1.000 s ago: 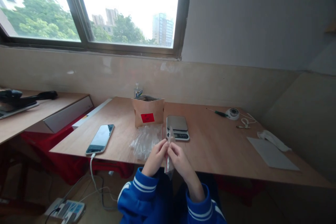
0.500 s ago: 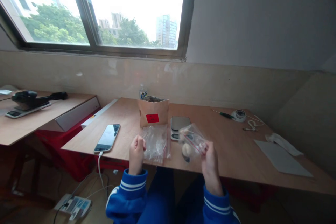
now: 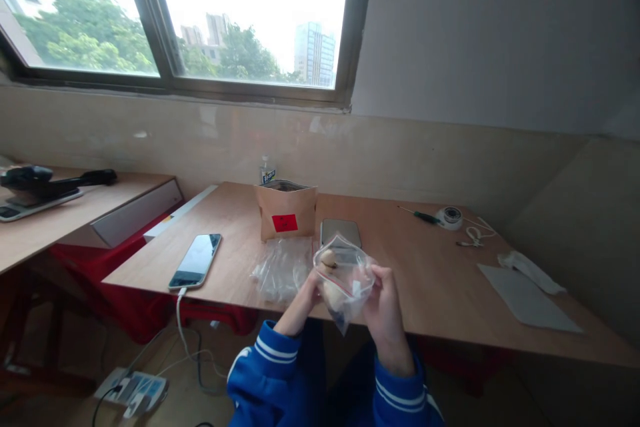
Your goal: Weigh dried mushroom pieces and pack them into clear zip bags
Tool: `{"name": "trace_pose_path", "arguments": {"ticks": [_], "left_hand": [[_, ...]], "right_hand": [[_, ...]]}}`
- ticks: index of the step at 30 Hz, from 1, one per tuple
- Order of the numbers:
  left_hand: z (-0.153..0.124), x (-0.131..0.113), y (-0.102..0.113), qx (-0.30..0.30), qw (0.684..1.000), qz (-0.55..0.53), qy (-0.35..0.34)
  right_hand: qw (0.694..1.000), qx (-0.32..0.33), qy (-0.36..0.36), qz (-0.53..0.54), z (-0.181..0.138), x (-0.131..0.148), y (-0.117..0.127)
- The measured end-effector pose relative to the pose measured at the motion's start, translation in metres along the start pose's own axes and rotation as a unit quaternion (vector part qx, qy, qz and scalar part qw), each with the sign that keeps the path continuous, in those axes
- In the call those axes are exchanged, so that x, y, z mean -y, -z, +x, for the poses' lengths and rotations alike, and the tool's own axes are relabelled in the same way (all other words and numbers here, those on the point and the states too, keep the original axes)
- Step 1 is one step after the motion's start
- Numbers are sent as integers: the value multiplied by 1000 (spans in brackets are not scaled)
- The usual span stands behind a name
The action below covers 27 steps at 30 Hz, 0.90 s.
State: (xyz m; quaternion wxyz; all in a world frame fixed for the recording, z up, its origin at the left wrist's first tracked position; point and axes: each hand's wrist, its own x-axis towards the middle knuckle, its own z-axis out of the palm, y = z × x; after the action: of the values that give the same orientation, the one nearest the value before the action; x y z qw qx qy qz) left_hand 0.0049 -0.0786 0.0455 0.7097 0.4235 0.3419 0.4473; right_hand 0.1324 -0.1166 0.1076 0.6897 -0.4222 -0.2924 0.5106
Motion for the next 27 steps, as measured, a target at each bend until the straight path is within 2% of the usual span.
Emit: {"name": "trace_pose_path", "arguments": {"ticks": [2, 3, 6, 7, 9, 12, 16, 23, 27], "left_hand": [[-3, -2, -6, 9, 996, -73, -39], [-4, -4, -7, -1, 994, -98, -51], [-4, -13, -11, -76, 987, -119, -81], [-4, -15, -12, -106, 983, -118, -95], [-2, -17, -14, -155, 974, -116, -119], [-3, -17, -18, -166, 970, -124, -130], [-7, -15, -20, -127, 977, -108, -134], [-7, -12, -14, -88, 985, -45, -141], [-3, -9, -16, -132, 980, -43, -143]], "right_hand": [[997, 10, 22, -67, 1, -7, -6], [993, -5, 51, -106, 2, -10, -6], [961, -71, 167, -208, 4, -12, -1], [950, -75, 197, -232, 4, -11, 2], [934, -35, 224, -278, 3, -7, 7], [914, 52, 225, -333, 2, -6, 10], [890, 115, 226, -378, 5, -21, 5], [898, 96, 233, -361, 25, -54, 13], [906, 88, 207, -357, 28, -54, 16]]}}
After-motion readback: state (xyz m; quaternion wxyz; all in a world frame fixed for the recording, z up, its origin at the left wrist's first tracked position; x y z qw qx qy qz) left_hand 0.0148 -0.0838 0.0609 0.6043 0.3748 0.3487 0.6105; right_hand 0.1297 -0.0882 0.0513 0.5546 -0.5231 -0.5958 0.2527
